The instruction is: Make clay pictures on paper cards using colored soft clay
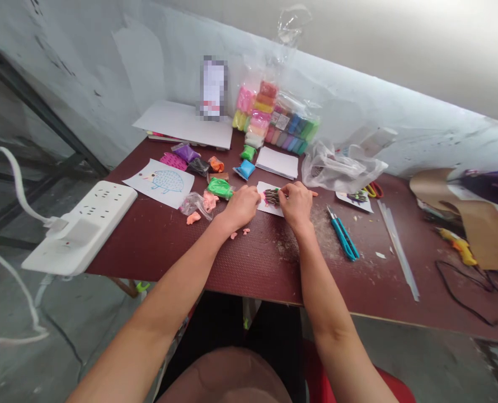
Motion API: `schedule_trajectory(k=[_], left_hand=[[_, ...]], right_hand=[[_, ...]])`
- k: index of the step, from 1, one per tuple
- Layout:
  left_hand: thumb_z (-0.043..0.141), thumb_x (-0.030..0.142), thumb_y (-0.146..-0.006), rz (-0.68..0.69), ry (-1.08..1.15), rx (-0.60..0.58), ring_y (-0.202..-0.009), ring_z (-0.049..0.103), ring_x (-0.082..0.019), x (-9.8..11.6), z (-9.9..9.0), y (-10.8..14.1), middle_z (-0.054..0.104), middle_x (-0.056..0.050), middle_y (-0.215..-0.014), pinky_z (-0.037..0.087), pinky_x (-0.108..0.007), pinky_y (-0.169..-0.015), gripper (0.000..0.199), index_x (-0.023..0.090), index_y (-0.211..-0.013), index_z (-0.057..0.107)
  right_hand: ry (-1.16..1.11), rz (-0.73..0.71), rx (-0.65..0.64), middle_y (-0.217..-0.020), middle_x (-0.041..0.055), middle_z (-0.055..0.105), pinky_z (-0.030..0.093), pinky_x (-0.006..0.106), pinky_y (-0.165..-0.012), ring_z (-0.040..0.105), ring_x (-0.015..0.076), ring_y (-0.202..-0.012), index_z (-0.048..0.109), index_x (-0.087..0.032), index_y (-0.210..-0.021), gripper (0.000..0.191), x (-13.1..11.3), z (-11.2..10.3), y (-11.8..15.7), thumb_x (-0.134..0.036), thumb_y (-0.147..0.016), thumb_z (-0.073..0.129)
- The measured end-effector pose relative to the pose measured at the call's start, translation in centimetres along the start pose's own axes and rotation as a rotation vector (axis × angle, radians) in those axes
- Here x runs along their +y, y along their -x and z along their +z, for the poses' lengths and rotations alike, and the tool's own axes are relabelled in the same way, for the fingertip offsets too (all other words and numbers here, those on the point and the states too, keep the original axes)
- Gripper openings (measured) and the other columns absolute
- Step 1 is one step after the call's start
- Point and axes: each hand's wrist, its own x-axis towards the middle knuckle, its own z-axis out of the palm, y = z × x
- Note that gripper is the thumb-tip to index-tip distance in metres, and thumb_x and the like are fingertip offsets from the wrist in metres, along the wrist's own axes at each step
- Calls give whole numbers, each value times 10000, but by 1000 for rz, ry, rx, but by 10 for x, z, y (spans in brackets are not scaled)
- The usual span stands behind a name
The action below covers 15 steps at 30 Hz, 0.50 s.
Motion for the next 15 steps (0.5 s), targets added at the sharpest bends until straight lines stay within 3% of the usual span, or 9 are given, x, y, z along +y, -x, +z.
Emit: schedule_trajectory(k=[15], left_hand=[[478, 52, -970, -19, 18, 12, -1086, 634, -254, 1, 0, 1, 731, -141, -1130, 522, -349, -944, 337, 125, -1029, 802]], right_hand=[[-29, 5, -43, -1024, 136, 757, 436, 376, -897, 674, 274, -982, 821, -147, -973, 236, -5, -1, -2, -223, -972, 597]])
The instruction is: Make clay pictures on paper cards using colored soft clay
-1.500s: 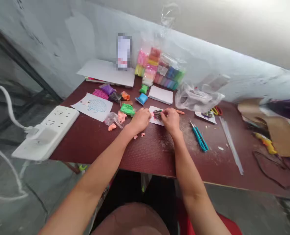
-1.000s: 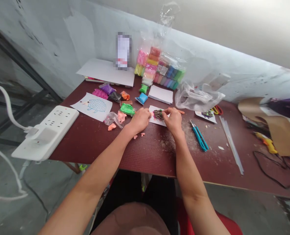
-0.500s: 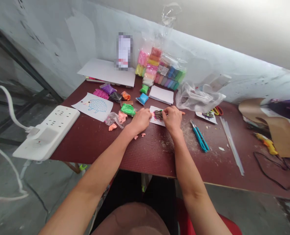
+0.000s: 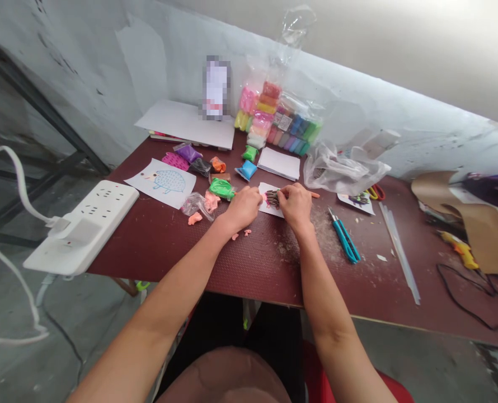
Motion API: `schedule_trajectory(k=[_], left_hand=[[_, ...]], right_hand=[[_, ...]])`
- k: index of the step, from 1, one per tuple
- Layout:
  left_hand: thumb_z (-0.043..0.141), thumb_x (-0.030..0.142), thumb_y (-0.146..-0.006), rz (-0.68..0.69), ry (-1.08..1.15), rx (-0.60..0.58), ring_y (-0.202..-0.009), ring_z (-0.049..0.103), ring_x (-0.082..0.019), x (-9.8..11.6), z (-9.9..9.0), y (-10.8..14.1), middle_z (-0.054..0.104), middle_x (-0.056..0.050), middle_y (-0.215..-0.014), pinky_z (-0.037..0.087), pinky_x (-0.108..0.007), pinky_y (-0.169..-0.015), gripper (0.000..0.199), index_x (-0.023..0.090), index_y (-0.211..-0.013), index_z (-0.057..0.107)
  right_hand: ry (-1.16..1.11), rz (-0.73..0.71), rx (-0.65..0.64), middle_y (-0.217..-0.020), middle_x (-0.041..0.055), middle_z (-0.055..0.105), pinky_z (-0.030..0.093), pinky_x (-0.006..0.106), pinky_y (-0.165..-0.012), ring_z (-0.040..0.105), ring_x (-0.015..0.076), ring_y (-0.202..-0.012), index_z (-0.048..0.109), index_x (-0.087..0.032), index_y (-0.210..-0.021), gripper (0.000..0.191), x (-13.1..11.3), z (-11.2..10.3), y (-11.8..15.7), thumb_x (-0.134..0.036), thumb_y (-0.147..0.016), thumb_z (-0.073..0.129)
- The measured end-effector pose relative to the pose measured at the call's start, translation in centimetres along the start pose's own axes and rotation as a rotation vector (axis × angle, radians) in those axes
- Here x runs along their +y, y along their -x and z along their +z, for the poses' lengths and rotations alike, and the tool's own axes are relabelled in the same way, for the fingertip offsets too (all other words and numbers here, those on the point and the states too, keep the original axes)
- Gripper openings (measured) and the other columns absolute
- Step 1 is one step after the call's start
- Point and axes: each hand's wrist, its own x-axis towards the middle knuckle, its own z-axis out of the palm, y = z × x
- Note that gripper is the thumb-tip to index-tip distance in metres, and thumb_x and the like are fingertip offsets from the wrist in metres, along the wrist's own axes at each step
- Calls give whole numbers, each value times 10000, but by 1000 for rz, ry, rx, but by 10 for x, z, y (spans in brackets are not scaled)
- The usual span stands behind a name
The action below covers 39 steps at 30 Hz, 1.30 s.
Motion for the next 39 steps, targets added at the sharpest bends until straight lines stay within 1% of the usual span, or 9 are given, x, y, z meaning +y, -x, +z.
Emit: schedule_trajectory(k=[5, 12, 18, 20, 23, 26, 30, 35, 39], left_hand=[[479, 44, -962, 1, 0, -15, -1093, 638, -264, 1, -2, 0, 734, -147, -1136, 523, -366, -960, 341, 119, -1038, 803], [477, 58, -964, 21, -14, -5, -1085, 630, -266, 0, 0, 0, 728, -153, -1116, 521, -378, -976, 335, 115, -1022, 803], [477, 62, -968, 25, -9, -11, -1088, 631, -265, -1, 0, -1, 730, -149, -1125, 519, -373, -968, 335, 119, -1016, 804], [485, 70, -972, 18, -4, -13, -1100, 634, -268, -1, 0, -1, 731, -147, -1132, 518, -374, -972, 324, 120, -1016, 802], [507, 90, -982, 2, 6, 4, -1125, 640, -272, -1, 2, -1, 732, -143, -1149, 518, -377, -994, 298, 121, -1056, 794], [526, 103, -988, -21, 20, 44, -1149, 646, -264, -1, 4, -2, 714, -139, -1212, 514, -372, -1023, 297, 124, -1152, 772], [494, 115, -1023, -24, 28, 51, -1169, 644, -254, 2, 3, -5, 684, -149, -1292, 511, -360, -1030, 319, 104, -1212, 751], [427, 173, -1078, -10, -33, 19, -1143, 630, -266, 7, 1, -9, 695, -171, -1227, 511, -380, -1014, 356, 99, -1153, 767], [457, 116, -1043, -39, -37, 15, -1169, 625, -269, 9, 0, -8, 695, -157, -1239, 511, -372, -1010, 326, 111, -1192, 747]], right_hand=[[-70, 18, 37, -1006, 130, 753, 444, 369, -855, 666, 265, -933, 822, -161, -959, 284, 4, 2, 0, -238, -980, 550], [-193, 5, 74, -957, 94, 739, 465, 364, -862, 638, 240, -871, 795, -190, -918, 207, 12, 2, -1, -267, -922, 604], [-350, 34, 124, -943, 91, 722, 466, 337, -857, 619, 190, -789, 690, -183, -838, 191, 13, -7, 0, -253, -936, 541], [-405, 54, 127, -904, 79, 725, 466, 326, -825, 614, 183, -765, 661, -193, -839, 188, 14, -8, 0, -259, -943, 519], [-461, 94, 144, -818, 62, 726, 464, 314, -761, 600, 180, -709, 650, -204, -842, 184, 17, -10, 2, -291, -938, 519], [-474, 115, 166, -837, 68, 746, 467, 312, -743, 602, 179, -696, 667, -200, -863, 144, 19, -11, 4, -287, -891, 556], [-464, 101, 93, -891, 69, 777, 468, 315, -743, 617, 183, -688, 732, -184, -983, 216, 21, -13, 6, -251, -855, 571], [-325, 73, -21, -908, 78, 792, 465, 335, -779, 651, 211, -741, 756, -196, -898, 215, 21, -14, 5, -283, -917, 560], [-219, 37, -63, -923, 78, 786, 468, 331, -803, 685, 232, -842, 768, -200, -950, 204, 18, -18, 2, -233, -944, 567]])
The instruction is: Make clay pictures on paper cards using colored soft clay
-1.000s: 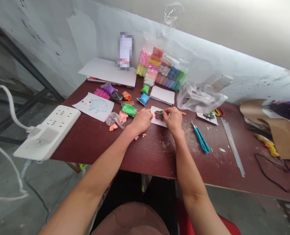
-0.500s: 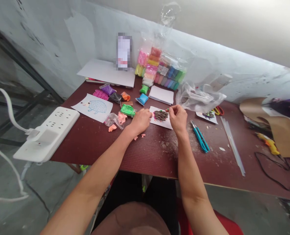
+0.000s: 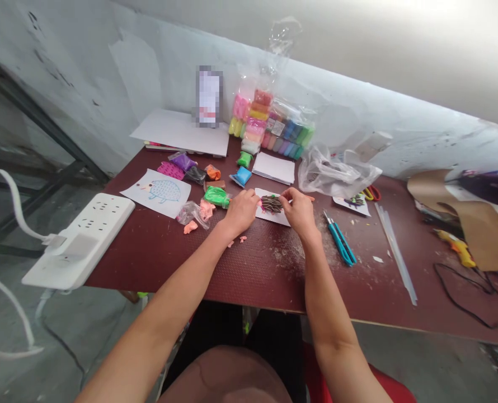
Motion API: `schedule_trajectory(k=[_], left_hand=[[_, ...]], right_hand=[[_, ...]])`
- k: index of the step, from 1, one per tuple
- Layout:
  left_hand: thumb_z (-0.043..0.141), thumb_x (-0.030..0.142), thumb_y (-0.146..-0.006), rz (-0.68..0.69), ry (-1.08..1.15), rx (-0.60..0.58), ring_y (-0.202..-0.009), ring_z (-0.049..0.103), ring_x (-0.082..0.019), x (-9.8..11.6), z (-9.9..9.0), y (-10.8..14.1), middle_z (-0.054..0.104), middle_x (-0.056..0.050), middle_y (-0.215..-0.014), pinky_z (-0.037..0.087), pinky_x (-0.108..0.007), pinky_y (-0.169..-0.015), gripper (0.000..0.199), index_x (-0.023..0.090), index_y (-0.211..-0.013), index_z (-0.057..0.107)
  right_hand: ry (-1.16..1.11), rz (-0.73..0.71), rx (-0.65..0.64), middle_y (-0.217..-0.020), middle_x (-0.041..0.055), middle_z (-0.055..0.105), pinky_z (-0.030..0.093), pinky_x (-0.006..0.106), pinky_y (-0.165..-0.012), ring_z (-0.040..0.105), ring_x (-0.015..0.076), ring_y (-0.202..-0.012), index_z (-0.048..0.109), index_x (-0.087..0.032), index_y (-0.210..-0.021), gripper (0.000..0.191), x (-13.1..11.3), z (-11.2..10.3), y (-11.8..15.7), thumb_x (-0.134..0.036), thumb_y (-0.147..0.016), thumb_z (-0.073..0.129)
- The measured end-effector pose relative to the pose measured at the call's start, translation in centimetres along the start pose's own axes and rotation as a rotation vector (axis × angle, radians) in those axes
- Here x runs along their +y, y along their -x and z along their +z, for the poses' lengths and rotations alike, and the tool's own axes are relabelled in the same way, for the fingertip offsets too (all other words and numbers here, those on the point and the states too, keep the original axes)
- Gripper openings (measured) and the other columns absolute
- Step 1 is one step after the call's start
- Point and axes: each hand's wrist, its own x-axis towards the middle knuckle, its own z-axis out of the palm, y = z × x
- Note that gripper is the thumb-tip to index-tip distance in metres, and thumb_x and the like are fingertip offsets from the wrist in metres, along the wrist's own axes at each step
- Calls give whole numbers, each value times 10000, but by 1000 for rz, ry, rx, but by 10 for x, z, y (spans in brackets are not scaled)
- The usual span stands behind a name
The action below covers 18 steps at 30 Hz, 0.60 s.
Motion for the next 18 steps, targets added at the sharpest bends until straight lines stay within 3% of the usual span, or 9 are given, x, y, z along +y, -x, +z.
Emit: schedule_trajectory(k=[7, 18], left_hand=[[464, 122, -1042, 4, 11, -14, -1169, 625, -265, 2, -4, 2, 685, -152, -1247, 510, -367, -1005, 323, 133, -1220, 733], [426, 149, -1069, -17, -13, -38, -1167, 617, -272, 5, -2, 2, 656, -153, -1279, 512, -350, -938, 365, 168, -1263, 734]], right_hand=[[196, -52, -109, -1067, 118, 790, 487, 340, -866, 702, 272, -1050, 825, -199, -1038, 245, -12, -3, -2, -185, -957, 595], [318, -26, -157, -1099, 124, 789, 488, 330, -790, 710, 281, -1018, 827, -221, -998, 256, -18, -3, -7, -195, -956, 576]])
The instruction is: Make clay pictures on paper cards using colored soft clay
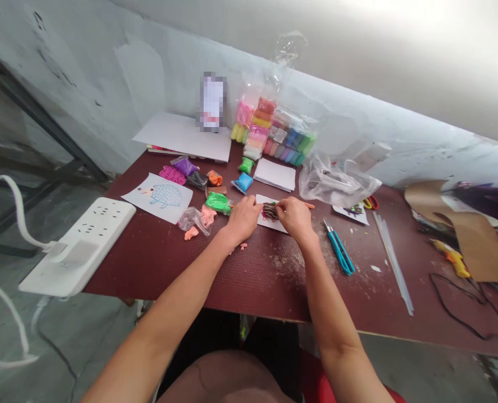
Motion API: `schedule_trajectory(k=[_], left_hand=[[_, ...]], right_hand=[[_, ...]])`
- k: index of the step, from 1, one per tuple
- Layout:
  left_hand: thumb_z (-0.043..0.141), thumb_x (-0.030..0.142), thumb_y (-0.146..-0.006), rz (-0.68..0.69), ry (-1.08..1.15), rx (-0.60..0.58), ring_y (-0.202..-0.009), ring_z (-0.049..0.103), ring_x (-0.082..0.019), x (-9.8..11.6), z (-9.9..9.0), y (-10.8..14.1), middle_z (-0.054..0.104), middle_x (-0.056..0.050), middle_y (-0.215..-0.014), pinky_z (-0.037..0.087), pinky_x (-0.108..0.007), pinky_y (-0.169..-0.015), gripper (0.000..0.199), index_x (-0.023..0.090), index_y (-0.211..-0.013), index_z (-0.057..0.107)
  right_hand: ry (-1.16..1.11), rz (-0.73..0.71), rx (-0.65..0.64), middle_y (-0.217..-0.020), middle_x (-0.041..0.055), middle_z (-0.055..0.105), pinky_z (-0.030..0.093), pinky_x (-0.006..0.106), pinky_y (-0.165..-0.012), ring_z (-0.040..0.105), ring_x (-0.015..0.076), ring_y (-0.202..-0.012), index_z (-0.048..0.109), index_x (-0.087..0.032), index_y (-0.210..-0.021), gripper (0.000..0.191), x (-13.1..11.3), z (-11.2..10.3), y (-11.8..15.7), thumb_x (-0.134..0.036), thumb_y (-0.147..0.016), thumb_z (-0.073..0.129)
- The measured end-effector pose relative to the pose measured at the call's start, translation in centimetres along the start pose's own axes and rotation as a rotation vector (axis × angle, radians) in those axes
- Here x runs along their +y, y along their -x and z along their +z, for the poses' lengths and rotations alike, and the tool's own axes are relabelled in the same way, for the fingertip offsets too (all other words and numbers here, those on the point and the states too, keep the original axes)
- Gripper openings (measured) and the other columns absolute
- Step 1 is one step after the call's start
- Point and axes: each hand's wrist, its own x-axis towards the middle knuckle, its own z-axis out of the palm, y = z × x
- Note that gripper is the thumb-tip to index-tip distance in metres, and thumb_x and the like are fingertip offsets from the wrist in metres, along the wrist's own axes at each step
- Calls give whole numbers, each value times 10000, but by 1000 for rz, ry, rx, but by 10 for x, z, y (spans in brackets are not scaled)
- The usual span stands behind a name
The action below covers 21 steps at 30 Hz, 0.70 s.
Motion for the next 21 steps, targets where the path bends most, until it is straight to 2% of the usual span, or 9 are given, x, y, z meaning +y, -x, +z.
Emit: schedule_trajectory(k=[5, 13, 21], left_hand=[[403, 157, -1079, -5, -10, -11, -1190, 614, -279, 1, 0, 0, 652, -159, -1291, 516, -357, -940, 378, 154, -1252, 739], [404, 138, -1067, 2, -1, -2, -1173, 619, -268, 1, -2, 0, 660, -154, -1271, 526, -350, -929, 378, 164, -1235, 742], [366, 152, -1086, -12, -10, -57, -1228, 594, -296, 3, -6, 1, 633, -178, -1323, 520, -381, -974, 411, 131, -1299, 718]], right_hand=[[45, -12, -16, -1038, 129, 800, 482, 320, -766, 723, 275, -977, 829, -210, -975, 282, -4, 0, 0, -191, -961, 548], [74, 34, -55, -1094, 145, 807, 482, 329, -772, 733, 303, -1046, 834, -192, -1033, 312, -12, -4, 2, -194, -985, 526], [41, 73, -110, -1106, 126, 806, 479, 287, -811, 726, 264, -1066, 831, -188, -1045, 325, -14, -9, 4, -216, -1007, 509]])
